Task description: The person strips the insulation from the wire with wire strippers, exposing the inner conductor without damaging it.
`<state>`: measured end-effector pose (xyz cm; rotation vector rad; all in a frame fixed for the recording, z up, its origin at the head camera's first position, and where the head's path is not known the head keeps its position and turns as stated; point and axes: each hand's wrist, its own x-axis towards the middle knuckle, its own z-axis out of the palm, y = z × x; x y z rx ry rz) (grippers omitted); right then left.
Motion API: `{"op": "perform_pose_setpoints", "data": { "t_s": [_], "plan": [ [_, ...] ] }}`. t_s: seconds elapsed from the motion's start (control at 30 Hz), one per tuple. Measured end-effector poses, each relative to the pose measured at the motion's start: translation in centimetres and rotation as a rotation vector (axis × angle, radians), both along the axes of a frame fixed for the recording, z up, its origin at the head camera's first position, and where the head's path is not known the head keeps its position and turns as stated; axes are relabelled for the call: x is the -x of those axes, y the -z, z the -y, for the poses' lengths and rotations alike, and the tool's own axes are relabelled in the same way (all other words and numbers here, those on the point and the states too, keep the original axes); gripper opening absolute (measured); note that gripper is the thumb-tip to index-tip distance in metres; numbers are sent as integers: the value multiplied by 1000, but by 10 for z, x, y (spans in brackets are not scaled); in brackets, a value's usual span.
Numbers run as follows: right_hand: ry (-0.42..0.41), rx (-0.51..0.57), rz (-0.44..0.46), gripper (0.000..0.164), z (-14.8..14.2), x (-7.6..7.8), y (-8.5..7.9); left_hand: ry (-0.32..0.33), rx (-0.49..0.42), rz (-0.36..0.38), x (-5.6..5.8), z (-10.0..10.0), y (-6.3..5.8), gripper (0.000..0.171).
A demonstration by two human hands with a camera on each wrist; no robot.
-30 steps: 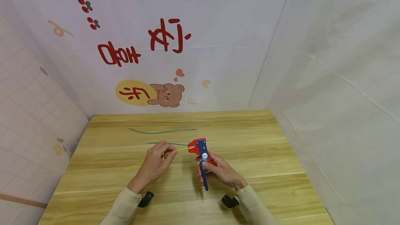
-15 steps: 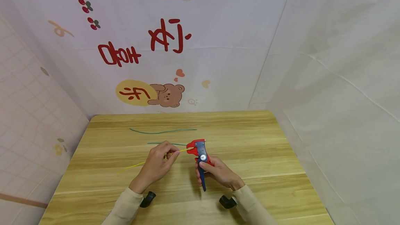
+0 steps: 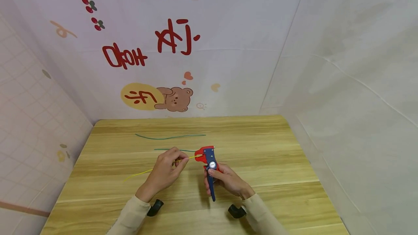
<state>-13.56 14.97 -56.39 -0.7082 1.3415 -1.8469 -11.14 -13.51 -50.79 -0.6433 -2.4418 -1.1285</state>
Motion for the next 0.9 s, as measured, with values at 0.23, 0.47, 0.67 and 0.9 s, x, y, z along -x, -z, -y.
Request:
{"op": "perform_pose_setpoints", "data": {
  "t_s": [0.23, 0.47, 0.67, 0.9],
  "plan": [
    [44, -59, -5, 30, 2, -1, -1, -2, 7, 9, 0, -2, -1, 12],
    [64, -102, -20, 30, 5, -2, -1, -2, 7, 31, 0, -3, -1, 12],
    [65, -107, -31, 32, 6, -2, -1, -6, 11, 75, -2, -3, -3, 9],
    [80, -150, -20, 34, 6, -3, -1, -5, 14, 86, -2, -4, -3, 9]
  ]
}}
